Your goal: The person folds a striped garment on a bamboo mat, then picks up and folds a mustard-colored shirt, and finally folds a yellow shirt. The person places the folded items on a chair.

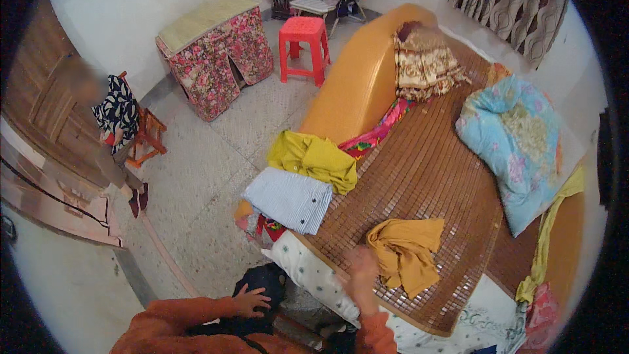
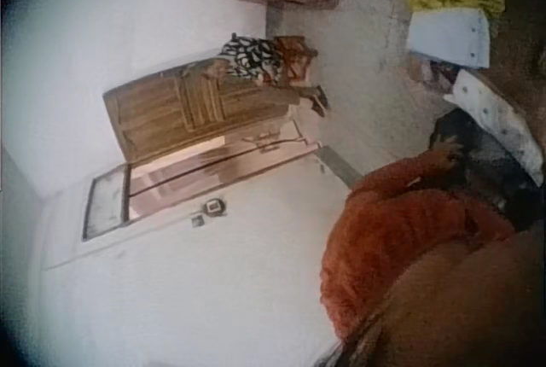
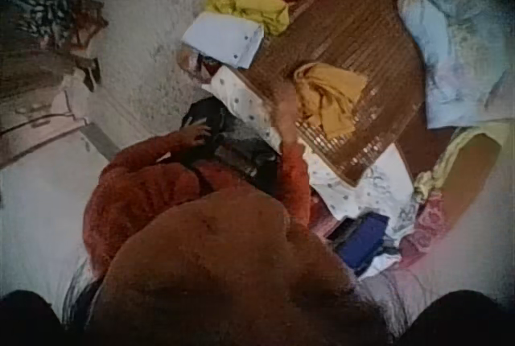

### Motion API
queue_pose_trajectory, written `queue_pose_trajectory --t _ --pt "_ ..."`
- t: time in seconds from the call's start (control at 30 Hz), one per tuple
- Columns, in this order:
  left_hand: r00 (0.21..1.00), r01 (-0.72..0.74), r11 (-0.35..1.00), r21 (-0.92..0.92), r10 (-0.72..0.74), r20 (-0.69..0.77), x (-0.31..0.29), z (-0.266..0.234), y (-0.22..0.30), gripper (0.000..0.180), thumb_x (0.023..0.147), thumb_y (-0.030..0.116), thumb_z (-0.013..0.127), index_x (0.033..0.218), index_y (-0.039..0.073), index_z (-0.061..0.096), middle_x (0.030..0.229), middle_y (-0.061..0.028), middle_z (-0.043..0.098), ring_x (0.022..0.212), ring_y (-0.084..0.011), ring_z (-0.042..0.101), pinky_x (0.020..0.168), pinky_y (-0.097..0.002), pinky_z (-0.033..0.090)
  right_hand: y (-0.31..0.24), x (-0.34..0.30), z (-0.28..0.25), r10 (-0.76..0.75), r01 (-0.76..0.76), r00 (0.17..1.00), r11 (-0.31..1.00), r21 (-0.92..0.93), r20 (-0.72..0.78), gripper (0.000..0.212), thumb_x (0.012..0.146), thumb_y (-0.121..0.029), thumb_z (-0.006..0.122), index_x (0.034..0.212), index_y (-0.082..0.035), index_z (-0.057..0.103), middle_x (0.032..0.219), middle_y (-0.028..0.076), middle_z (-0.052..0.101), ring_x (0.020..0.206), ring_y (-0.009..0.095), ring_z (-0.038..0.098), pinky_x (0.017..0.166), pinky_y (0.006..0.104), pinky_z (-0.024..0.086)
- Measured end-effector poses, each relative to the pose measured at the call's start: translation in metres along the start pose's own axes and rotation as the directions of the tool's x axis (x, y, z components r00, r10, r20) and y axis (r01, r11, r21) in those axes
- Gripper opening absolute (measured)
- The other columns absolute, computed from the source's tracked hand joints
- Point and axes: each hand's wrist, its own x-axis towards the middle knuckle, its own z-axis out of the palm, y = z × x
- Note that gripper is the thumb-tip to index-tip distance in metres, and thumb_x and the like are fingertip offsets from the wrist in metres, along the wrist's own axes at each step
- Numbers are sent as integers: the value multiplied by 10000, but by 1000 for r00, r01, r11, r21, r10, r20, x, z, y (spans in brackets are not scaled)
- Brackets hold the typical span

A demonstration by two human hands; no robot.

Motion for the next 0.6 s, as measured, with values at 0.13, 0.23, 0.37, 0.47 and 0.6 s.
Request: queue_pose_trajectory --t 0.13,0.23,0.37,0.47,0.6 --pt "943 -94 940 -327 190 274 14 61 -70 576 798 529 531 1288 237 452 1413 -25 310 1343 -310 113 1025 -597 75 -198 8 -74 -741 112 620 407 907 256 507 805 -90 566 1290 -115 423 1381 119 336 1211 306 396 990 394 334" --pt "933 67 832 -550 143 330 -69 -99 28 524 835 478 525 1231 135 517 1201 -92 552 1087 -226 514 936 -322 371 -257 20 -91 -851 387 415 485 784 322 544 799 -98 504 1325 -145 375 1390 112 321 1222 293 384 989 419 333" --pt "921 14 822 -569 212 328 -129 -151 4 446 840 424 546 1154 108 573 1080 -73 613 972 -202 558 848 -321 418 -322 54 -99 -920 568 321 376 732 223 442 825 -146 463 1259 -73 428 1294 120 404 1080 290 459 893 413 373" --pt "929 72 876 -478 115 351 -180 -178 -12 388 846 396 543 1092 101 603 1001 -71 632 909 -194 572 792 -322 437 -360 80 -110 -948 615 313 153 774 -62 350 817 -150 505 1114 33 537 1094 180 541 858 284 557 686 364 458" --pt "884 294 857 -424 -75 461 -232 -189 0 392 864 368 524 1123 81 583 1041 -72 630 934 -200 571 841 -353 429 -387 98 -127 -942 787 257 74 613 -216 320 780 -136 505 967 114 574 875 223 594 675 235 575 554 292 453"
